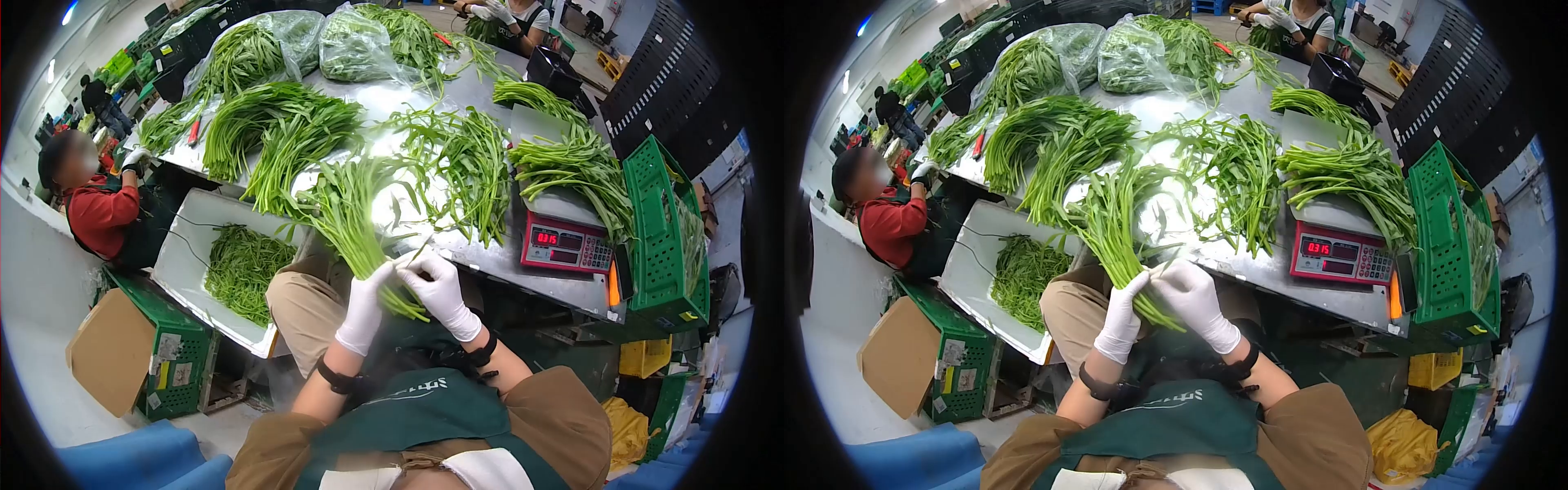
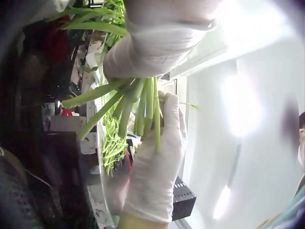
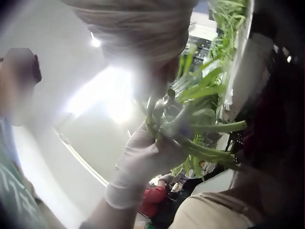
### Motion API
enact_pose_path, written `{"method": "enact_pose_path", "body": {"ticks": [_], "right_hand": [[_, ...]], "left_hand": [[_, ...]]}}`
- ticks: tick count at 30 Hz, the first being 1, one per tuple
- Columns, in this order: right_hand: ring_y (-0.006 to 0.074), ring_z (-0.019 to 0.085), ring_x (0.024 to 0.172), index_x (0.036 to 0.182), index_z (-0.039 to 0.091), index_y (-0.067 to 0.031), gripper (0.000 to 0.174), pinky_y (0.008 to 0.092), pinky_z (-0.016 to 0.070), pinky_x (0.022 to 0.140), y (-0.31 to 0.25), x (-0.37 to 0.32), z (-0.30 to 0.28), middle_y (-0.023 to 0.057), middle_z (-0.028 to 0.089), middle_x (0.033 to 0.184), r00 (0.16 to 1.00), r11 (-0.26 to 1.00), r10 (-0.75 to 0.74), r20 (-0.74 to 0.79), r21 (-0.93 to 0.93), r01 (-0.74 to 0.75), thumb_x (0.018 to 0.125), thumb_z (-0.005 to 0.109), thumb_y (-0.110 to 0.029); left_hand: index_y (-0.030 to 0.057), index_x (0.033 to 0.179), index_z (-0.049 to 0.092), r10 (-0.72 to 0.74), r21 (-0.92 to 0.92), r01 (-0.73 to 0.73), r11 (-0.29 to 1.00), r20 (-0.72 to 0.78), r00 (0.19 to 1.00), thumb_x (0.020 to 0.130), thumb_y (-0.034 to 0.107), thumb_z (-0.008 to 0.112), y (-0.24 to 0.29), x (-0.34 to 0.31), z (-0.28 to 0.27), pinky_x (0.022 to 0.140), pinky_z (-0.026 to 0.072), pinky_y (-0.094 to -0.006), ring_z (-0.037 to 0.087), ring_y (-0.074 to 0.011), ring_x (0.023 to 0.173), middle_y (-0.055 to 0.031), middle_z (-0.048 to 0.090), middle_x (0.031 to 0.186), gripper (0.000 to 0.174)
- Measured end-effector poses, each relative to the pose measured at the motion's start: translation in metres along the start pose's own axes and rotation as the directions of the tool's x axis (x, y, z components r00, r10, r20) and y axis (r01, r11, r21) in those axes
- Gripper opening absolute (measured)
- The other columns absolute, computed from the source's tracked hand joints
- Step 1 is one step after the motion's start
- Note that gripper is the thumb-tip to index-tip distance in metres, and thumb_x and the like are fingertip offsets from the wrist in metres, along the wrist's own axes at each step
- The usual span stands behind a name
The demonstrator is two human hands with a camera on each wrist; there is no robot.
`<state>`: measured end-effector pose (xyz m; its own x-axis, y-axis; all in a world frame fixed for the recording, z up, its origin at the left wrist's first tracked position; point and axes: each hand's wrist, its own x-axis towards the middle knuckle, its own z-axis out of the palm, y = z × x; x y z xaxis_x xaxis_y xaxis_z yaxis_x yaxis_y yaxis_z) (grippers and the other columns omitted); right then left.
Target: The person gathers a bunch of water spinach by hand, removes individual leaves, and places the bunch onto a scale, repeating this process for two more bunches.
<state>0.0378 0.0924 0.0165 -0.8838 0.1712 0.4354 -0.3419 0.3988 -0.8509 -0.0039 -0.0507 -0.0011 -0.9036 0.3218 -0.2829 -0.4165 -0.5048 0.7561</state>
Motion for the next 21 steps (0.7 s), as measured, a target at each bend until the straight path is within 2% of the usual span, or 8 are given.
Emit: {"method": "enact_pose_path", "body": {"ticks": [2,3,4,6,8,14,16,21], "right_hand": [[0.0211,0.063,0.076,0.086,0.069,-0.0074,0.011,0.0315,0.0487,0.069,-0.005,0.000,-0.008,0.0058,0.067,0.086,0.931,0.903,-0.334,0.146,-0.233,0.361,0.077,0.075,-0.006],[0.0229,0.063,0.073,0.083,0.069,-0.0078,0.012,0.0316,0.0481,0.069,-0.024,0.001,-0.012,0.0024,0.069,0.083,0.921,0.894,-0.338,0.192,-0.241,0.378,0.073,0.076,-0.005],[0.0176,0.064,0.070,0.083,0.068,-0.0040,0.008,0.0288,0.0487,0.067,-0.026,0.000,-0.016,0.0037,0.070,0.083,0.923,0.912,-0.330,0.198,-0.185,0.366,0.077,0.074,-0.003],[0.0116,0.063,0.069,0.085,0.069,-0.0003,0.003,0.0250,0.0487,0.065,-0.026,0.001,-0.023,0.0059,0.070,0.085,0.993,0.991,0.087,0.083,0.096,-0.095,0.082,0.071,-0.001],[0.0077,0.064,0.072,0.096,0.071,0.0014,0.011,0.0235,0.0518,0.067,-0.009,0.015,-0.028,0.0060,0.071,0.086,0.931,0.910,0.363,-0.017,0.220,-0.351,0.087,0.068,-0.004],[0.0076,0.063,0.075,0.108,0.071,-0.0011,0.020,0.0237,0.0530,0.071,0.009,0.031,-0.001,0.0031,0.071,0.089,0.921,0.846,0.369,0.124,0.365,-0.388,0.088,0.068,-0.005],[0.0103,0.065,0.073,0.103,0.073,-0.0018,0.019,0.0254,0.0531,0.071,-0.001,0.033,0.000,0.0057,0.072,0.086,0.928,0.883,0.363,0.084,0.288,-0.371,0.086,0.071,-0.009],[0.0078,0.063,0.063,0.095,0.072,-0.0014,0.015,0.0231,0.0521,0.062,-0.002,0.031,-0.008,0.0039,0.070,0.076,0.992,0.987,0.118,0.039,-0.112,-0.113,0.082,0.075,-0.008]], "left_hand": [[0.0018,0.102,0.065,-0.059,-0.103,0.053,0.993,-0.054,0.997,0.089,0.016,0.069,0.003,0.005,0.001,0.079,0.0502,-0.0284,0.063,-0.0149,0.086,-0.0056,0.066,0.094,0.020],[0.0024,0.103,0.063,-0.036,-0.089,0.032,0.996,-0.048,0.998,0.089,0.014,0.069,0.006,0.007,-0.002,0.080,0.0504,-0.0288,0.064,-0.0153,0.087,-0.0053,0.066,0.094,0.020],[0.0030,0.105,0.062,-0.013,-0.074,0.010,0.997,-0.044,0.999,0.088,0.012,0.070,0.007,0.009,-0.005,0.081,0.0505,-0.0293,0.064,-0.0156,0.088,-0.0050,0.065,0.095,0.020],[0.0006,0.106,0.063,0.089,0.067,-0.088,0.994,-0.006,0.996,0.087,0.012,0.071,0.002,0.012,-0.008,0.078,0.0517,-0.0294,0.065,-0.0155,0.086,-0.0067,0.067,0.094,0.023],[-0.0006,0.108,0.062,0.120,0.153,-0.122,0.981,0.024,0.992,0.087,0.010,0.071,-0.002,0.005,-0.008,0.078,0.0521,-0.0297,0.066,-0.0158,0.086,-0.0068,0.067,0.095,0.025],[-0.0024,0.113,0.062,0.155,0.225,-0.165,0.960,0.060,0.986,0.087,0.003,0.069,-0.007,-0.010,0.003,0.080,0.0545,-0.0299,0.065,-0.0152,0.086,-0.0065,0.067,0.099,0.027],[-0.0027,0.111,0.063,0.189,0.303,-0.191,0.934,0.036,0.981,0.087,0.002,0.069,-0.012,-0.011,-0.003,0.080,0.0555,-0.0305,0.066,-0.0154,0.085,-0.0062,0.067,0.097,0.026],[-0.0029,0.108,0.065,0.271,0.369,-0.261,0.892,0.025,0.962,0.086,0.003,0.071,-0.028,-0.003,-0.012,0.078,0.0563,-0.0302,0.066,-0.0148,0.082,-0.0059,0.068,0.095,0.023]]}}
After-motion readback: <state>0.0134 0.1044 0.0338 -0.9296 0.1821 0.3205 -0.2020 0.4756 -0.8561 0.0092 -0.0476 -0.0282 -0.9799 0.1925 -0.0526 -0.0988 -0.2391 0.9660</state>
